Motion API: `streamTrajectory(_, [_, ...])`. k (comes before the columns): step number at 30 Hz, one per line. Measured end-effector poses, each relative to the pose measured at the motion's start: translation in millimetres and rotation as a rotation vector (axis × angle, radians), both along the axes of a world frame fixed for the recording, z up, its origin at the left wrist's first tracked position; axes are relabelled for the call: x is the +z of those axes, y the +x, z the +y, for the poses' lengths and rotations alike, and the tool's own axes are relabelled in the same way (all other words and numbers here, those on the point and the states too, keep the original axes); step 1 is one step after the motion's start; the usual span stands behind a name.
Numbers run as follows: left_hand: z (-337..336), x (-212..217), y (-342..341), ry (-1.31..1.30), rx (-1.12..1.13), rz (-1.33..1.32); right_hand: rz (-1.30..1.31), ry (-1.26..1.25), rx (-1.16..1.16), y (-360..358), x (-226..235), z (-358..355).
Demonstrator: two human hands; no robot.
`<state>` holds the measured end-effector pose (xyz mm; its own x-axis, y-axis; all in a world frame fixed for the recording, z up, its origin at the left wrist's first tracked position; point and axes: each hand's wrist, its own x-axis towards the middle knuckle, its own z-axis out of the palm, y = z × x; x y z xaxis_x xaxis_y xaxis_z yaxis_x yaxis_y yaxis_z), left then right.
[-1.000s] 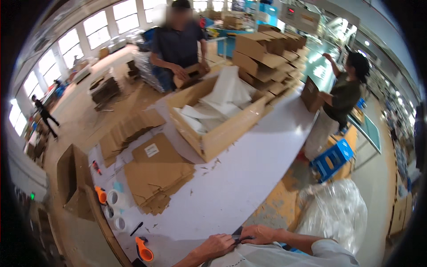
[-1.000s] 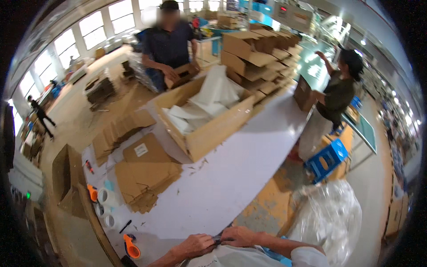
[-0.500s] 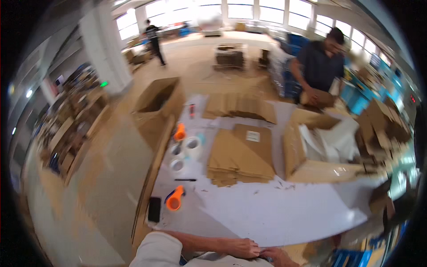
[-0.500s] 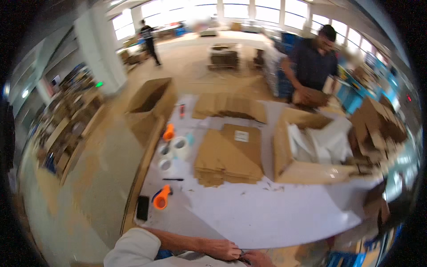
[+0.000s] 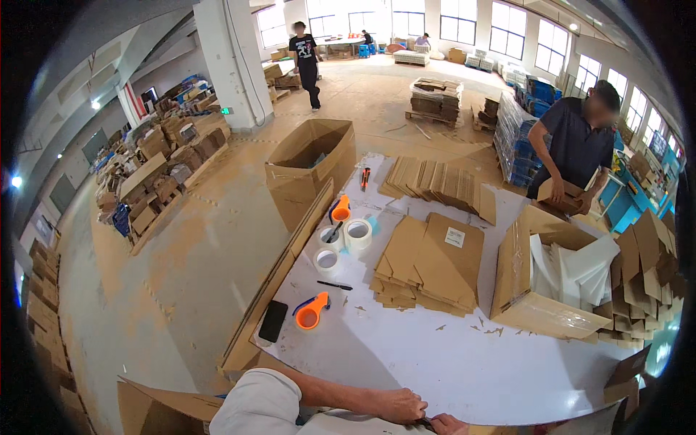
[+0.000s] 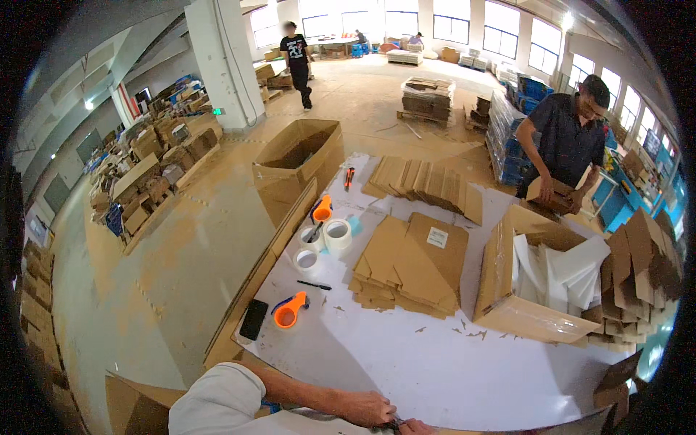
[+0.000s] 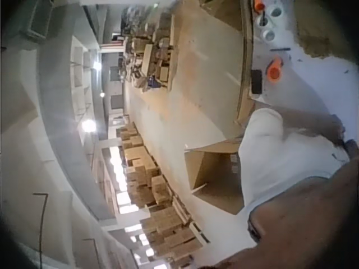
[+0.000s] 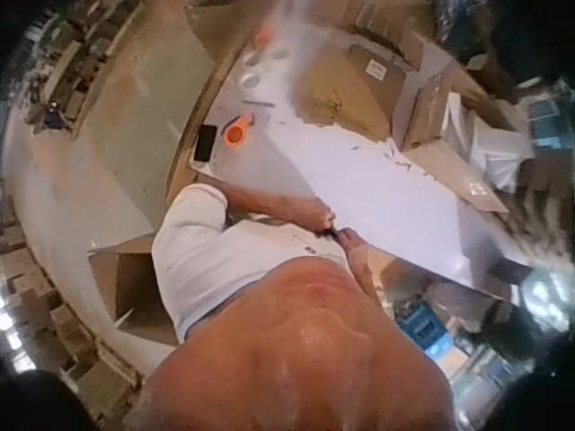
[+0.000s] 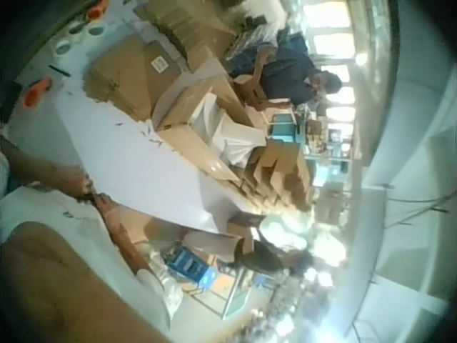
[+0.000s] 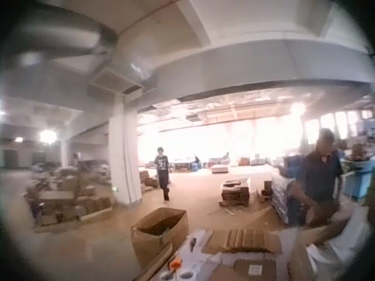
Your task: The person sets up a large cardboard box, packs foam sheets and items into small cardboard boxes, and closes them by hand. The person then places the packed boxes into the large cardboard box and fastens their belt buckle.
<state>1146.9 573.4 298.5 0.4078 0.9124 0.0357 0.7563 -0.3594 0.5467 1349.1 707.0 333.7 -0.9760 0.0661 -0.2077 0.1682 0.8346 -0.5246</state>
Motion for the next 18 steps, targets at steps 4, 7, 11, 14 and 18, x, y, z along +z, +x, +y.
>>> streamTrajectory(4, [-22.0, -13.3, 15.1, -0.026, 0.053, -0.096, 0.035, -0.098, -0.012, 12.9, 5.7, -2.8])
streamTrajectory(7, [-35.4, -9.8, 1.9, 0.096, 0.045, 0.014, 0.043, -0.155, -0.055, 41.2, -85.7, -1.7])
streamTrajectory(11, [-39.0, 20.3, -7.2, 0.169, 0.162, 0.095, 0.483, 0.079, 0.048, -7.4, -13.3, -4.9])
streamTrajectory(14, [-27.8, 22.2, -17.8, 0.162, 0.218, 0.050, 0.083, -0.256, -0.330, -22.9, -3.4, -10.5])
streamTrajectory(18, [-21.4, 11.5, -15.9, 0.034, 0.343, -0.096, -0.301, -1.475, -0.672, -20.9, -24.3, 5.3])
